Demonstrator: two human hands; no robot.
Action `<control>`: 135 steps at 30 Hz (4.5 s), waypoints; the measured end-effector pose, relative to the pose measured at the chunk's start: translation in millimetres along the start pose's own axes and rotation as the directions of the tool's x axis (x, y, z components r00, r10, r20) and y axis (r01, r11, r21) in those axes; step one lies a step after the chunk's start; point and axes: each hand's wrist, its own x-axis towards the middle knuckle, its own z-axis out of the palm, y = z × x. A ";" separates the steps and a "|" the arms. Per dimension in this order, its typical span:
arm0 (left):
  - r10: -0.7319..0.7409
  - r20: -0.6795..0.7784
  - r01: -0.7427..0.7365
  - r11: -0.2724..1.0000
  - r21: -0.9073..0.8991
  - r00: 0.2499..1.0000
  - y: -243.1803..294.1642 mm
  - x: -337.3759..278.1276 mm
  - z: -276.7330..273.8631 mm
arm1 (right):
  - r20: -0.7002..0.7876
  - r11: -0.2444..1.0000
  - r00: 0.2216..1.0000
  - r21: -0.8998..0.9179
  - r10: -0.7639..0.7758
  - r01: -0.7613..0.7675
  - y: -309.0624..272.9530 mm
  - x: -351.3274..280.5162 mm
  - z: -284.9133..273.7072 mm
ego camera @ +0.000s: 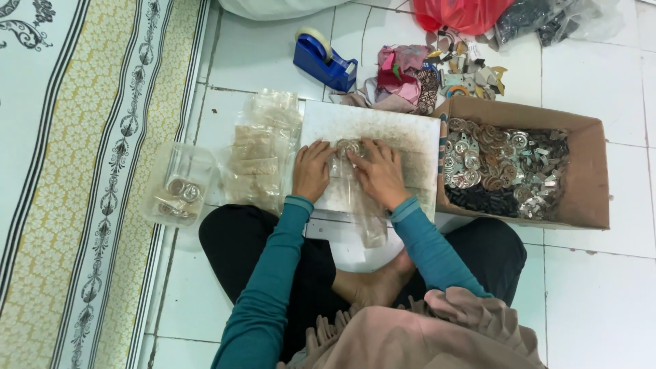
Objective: Packaging small decorative metal pieces from a cardboard box into individual plastic bags while sitting on the floor.
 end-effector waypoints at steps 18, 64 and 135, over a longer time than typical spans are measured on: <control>-0.450 0.087 0.453 0.831 -0.323 0.889 52.8 7.3 -17.5 | 0.172 0.567 0.932 0.753 0.320 -0.334 36.4 31.7 47.3; -0.499 0.443 0.591 0.187 -0.784 0.745 44.8 29.9 9.9 | 0.396 -0.088 0.817 0.913 0.419 -0.397 52.0 4.8 0.1; 0.499 -0.126 -0.514 0.841 -0.171 0.857 44.1 -78.4 -2.3 | -0.455 0.927 0.891 0.333 -0.003 0.173 8.0 -127.7 15.1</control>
